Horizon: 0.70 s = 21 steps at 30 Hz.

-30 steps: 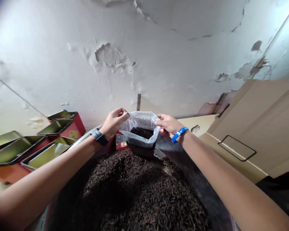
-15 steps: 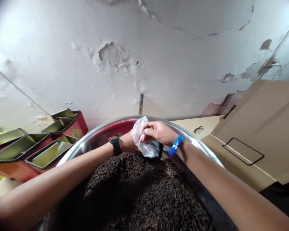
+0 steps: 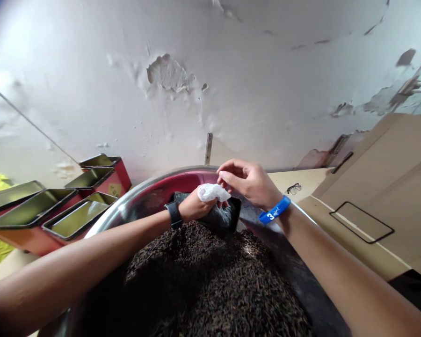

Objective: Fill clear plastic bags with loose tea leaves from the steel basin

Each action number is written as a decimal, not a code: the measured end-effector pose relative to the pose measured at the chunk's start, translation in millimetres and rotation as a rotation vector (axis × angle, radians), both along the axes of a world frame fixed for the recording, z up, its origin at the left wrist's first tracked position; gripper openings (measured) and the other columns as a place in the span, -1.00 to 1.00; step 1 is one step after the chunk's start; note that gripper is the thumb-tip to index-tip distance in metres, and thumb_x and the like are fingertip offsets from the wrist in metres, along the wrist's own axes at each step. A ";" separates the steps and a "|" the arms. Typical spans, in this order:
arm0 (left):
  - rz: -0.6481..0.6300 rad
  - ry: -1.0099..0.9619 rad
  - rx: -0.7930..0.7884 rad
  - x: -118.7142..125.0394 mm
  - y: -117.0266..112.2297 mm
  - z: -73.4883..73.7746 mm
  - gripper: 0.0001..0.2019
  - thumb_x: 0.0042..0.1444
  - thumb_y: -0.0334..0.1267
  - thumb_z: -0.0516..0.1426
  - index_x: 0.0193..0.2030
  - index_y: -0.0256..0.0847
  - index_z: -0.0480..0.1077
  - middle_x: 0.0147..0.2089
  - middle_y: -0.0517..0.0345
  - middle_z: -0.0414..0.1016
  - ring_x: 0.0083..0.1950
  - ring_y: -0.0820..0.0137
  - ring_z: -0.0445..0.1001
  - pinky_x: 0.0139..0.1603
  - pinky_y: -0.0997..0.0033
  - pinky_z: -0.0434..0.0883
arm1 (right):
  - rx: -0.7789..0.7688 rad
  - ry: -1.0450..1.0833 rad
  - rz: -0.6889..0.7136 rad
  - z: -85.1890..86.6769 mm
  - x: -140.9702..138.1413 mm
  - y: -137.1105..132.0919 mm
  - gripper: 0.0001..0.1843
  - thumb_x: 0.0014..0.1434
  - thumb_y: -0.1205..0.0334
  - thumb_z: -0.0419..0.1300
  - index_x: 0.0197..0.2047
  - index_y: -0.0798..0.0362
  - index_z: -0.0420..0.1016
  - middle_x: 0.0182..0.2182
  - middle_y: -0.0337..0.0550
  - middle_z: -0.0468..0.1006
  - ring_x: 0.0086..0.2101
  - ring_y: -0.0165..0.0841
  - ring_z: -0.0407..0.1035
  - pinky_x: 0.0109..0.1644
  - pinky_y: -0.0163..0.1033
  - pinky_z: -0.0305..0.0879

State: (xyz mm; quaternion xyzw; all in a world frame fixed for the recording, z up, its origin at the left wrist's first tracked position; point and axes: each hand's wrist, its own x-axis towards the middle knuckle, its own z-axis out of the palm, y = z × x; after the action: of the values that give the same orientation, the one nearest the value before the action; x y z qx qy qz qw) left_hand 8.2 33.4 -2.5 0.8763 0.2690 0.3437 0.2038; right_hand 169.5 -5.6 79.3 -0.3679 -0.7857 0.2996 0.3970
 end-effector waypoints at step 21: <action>0.202 0.351 0.013 -64.3 16.4 36.4 -0.65 -0.10 0.03 0.18 -0.44 -0.27 0.37 -0.49 0.22 0.38 -0.50 0.51 0.26 -0.50 0.52 0.14 | -0.600 -0.127 -0.072 -70.4 -4.6 62.3 -0.53 0.17 -0.12 -0.02 -0.18 0.11 0.44 -0.39 -0.09 0.48 -0.50 -0.47 0.30 -0.48 -0.36 0.26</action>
State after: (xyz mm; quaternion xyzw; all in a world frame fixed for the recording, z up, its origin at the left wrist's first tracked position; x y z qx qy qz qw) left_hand -56.1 49.8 33.9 0.8928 0.3845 0.2060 0.1125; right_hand 164.9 56.7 8.9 -0.5144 -0.6719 0.4802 0.2310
